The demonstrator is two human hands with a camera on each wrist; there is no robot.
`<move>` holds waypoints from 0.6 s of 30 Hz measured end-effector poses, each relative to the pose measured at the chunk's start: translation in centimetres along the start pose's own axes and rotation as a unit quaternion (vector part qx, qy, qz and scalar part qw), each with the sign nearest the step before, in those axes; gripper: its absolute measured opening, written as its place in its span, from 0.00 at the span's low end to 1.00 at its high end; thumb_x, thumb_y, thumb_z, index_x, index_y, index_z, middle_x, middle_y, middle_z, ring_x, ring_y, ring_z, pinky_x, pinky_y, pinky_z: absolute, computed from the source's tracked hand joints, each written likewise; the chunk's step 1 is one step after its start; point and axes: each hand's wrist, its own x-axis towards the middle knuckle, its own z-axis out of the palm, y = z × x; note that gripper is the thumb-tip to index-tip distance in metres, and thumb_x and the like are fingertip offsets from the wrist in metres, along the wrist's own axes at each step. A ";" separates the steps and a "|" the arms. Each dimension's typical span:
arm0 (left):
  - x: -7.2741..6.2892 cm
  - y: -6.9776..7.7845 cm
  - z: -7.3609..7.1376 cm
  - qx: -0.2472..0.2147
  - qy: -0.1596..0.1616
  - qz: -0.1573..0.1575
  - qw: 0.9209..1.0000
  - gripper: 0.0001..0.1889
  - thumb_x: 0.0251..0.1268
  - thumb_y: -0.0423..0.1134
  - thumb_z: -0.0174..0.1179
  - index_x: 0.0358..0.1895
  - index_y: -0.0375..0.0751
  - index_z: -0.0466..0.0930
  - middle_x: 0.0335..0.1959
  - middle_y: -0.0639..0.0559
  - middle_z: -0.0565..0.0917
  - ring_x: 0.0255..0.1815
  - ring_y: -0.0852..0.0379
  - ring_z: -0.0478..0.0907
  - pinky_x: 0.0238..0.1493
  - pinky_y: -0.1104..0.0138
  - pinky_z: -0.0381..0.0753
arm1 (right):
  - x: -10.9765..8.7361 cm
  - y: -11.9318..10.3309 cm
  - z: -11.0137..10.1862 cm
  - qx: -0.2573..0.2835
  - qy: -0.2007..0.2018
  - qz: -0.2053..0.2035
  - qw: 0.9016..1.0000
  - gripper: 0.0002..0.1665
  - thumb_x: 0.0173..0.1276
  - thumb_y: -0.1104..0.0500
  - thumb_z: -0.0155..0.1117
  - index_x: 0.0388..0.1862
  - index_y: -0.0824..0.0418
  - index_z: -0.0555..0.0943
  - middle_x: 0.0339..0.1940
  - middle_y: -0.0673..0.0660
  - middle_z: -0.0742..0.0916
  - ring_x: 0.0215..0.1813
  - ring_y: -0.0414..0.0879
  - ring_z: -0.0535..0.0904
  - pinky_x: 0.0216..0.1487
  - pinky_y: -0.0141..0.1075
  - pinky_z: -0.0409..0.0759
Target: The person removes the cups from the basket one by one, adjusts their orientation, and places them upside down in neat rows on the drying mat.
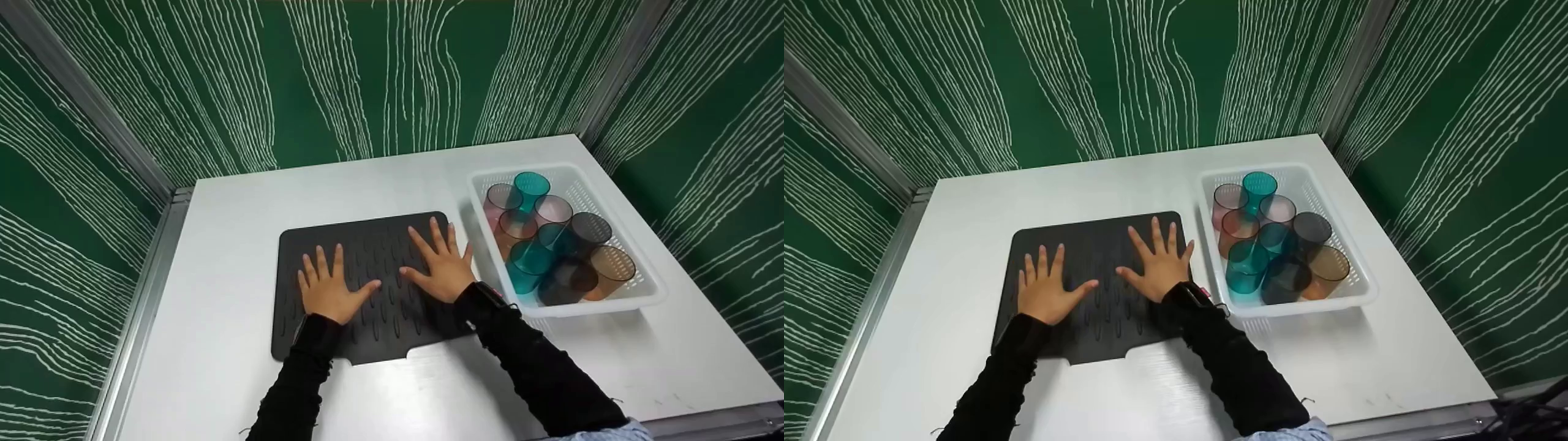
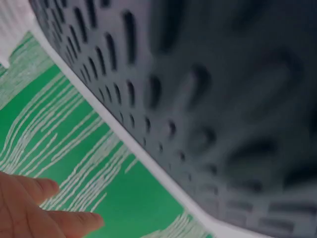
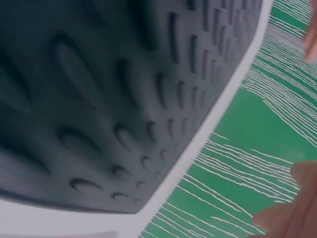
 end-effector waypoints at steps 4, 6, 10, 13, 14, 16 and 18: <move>0.0 1.0 -0.2 -0.057 -0.039 -0.004 0.998 0.58 0.71 0.69 0.66 0.90 0.38 0.49 0.88 0.25 0.50 0.88 0.19 0.43 0.86 0.31 0.49 | -0.4 -0.7 -2.3 0.001 -0.008 0.012 1.000 0.52 0.81 0.36 0.63 0.93 0.48 0.52 0.93 0.67 0.46 0.91 0.74 0.34 0.79 0.84 0.38; 0.0 1.7 -0.1 -0.077 -0.058 0.004 0.995 0.58 0.72 0.69 0.65 0.89 0.36 0.48 0.88 0.24 0.50 0.87 0.18 0.44 0.85 0.31 0.51 | -0.7 -1.0 -3.6 0.002 -0.011 0.013 1.000 0.52 0.81 0.38 0.64 0.93 0.50 0.52 0.92 0.68 0.46 0.90 0.75 0.36 0.79 0.84 0.39; -0.2 3.7 0.4 -0.113 -0.095 0.030 0.989 0.59 0.72 0.69 0.65 0.89 0.34 0.47 0.88 0.24 0.51 0.87 0.18 0.45 0.84 0.30 0.55 | -1.4 -1.2 -6.1 -0.010 0.005 0.004 1.000 0.51 0.81 0.41 0.66 0.92 0.53 0.54 0.92 0.70 0.49 0.90 0.76 0.41 0.80 0.82 0.42; -0.4 5.4 1.0 -0.154 -0.136 0.044 0.978 0.60 0.72 0.70 0.65 0.90 0.35 0.45 0.88 0.25 0.49 0.87 0.18 0.44 0.83 0.30 0.56 | -1.9 -0.8 -8.2 -0.032 0.026 0.000 0.999 0.50 0.80 0.43 0.68 0.91 0.55 0.57 0.91 0.72 0.53 0.89 0.78 0.45 0.80 0.82 0.46; -0.5 5.9 1.2 -0.167 -0.151 0.048 0.973 0.60 0.72 0.70 0.64 0.90 0.35 0.44 0.89 0.26 0.49 0.87 0.19 0.44 0.83 0.30 0.56 | -2.1 -0.5 -8.9 -0.040 0.029 0.002 0.999 0.50 0.80 0.43 0.68 0.91 0.55 0.58 0.91 0.73 0.54 0.89 0.78 0.46 0.80 0.82 0.47; -0.7 7.2 1.6 -0.191 -0.176 0.057 0.964 0.60 0.72 0.70 0.64 0.90 0.36 0.43 0.89 0.28 0.49 0.88 0.21 0.44 0.84 0.31 0.55 | -2.4 0.1 -10.2 -0.054 0.038 0.005 0.998 0.49 0.79 0.44 0.69 0.90 0.56 0.60 0.89 0.74 0.56 0.88 0.79 0.49 0.79 0.82 0.51; -0.9 8.5 2.0 -0.211 -0.193 0.064 0.956 0.60 0.72 0.70 0.64 0.90 0.36 0.43 0.89 0.30 0.50 0.89 0.24 0.46 0.84 0.32 0.56 | -2.7 1.0 -11.5 -0.064 0.044 0.010 0.997 0.47 0.78 0.46 0.70 0.88 0.59 0.63 0.88 0.77 0.60 0.86 0.80 0.54 0.78 0.81 0.56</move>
